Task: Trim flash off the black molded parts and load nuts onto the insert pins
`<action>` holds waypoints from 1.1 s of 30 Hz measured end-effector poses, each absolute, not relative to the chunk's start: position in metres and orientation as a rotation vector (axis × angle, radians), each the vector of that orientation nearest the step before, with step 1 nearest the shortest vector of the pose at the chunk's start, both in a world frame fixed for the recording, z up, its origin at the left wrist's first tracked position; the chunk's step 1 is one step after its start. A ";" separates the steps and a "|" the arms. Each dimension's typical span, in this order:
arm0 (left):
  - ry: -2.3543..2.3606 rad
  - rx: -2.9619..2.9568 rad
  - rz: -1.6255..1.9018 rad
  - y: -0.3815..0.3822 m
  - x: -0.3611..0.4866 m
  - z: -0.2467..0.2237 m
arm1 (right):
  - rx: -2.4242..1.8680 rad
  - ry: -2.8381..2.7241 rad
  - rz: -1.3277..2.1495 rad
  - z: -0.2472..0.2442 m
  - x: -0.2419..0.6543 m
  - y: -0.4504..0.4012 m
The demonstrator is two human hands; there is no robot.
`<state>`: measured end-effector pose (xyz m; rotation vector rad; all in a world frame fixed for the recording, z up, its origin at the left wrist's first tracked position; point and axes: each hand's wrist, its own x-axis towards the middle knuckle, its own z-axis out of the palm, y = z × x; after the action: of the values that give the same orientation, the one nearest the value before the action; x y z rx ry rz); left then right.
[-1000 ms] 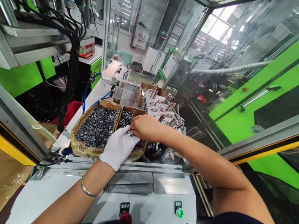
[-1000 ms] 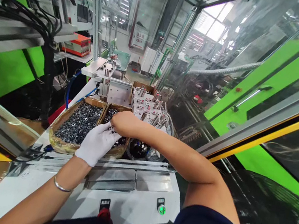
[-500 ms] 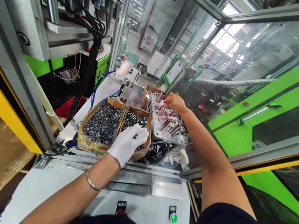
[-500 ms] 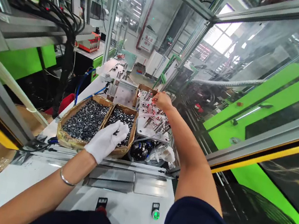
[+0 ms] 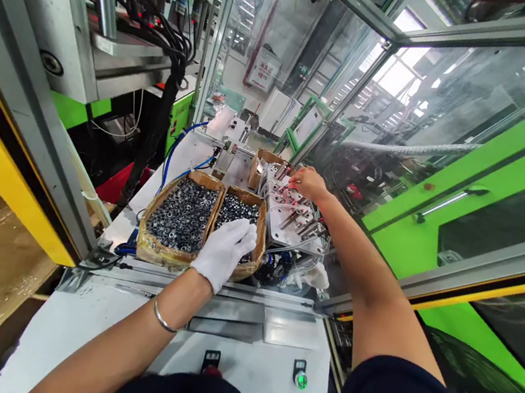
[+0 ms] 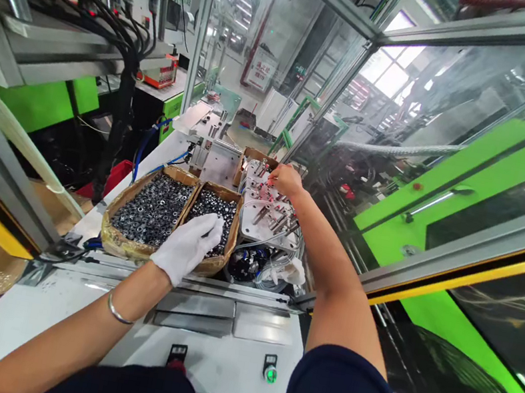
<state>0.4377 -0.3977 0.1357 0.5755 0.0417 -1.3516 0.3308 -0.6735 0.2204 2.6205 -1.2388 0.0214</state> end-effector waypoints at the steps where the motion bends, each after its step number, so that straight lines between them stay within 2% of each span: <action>1: 0.037 0.572 -1.361 -0.397 0.438 0.137 | 2.624 -1.242 0.029 0.222 0.332 -0.673; 7: 0.045 0.604 -1.446 -0.396 0.444 0.147 | 2.749 -1.056 0.172 0.245 0.352 -0.623; 10: 0.021 0.624 -1.461 -0.399 0.444 0.152 | 3.147 -0.406 0.133 0.247 0.362 -0.564; 12: 0.023 0.605 -1.450 -0.400 0.443 0.155 | 3.217 -0.158 0.030 0.243 0.365 -0.527; 16: 0.001 0.583 -1.463 -0.400 0.437 0.156 | 3.175 -0.231 0.041 0.238 0.359 -0.495; 19: -0.019 0.591 -1.433 -0.400 0.433 0.153 | 3.197 -0.257 0.070 0.243 0.350 -0.513; 22: 0.020 0.582 -1.384 -0.401 0.432 0.149 | 3.011 -0.608 0.155 0.253 0.338 -0.547; 26: 0.057 0.598 -1.371 -0.403 0.434 0.143 | 2.749 -0.969 -0.063 0.256 0.323 -0.582; 33: 0.045 0.582 -1.364 -0.403 0.436 0.137 | 2.675 -1.047 -0.236 0.240 0.323 -0.589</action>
<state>0.4356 -0.4034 0.1368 0.5821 0.0450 -1.3637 0.3232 -0.5895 0.2403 2.6752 -1.0466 -0.2364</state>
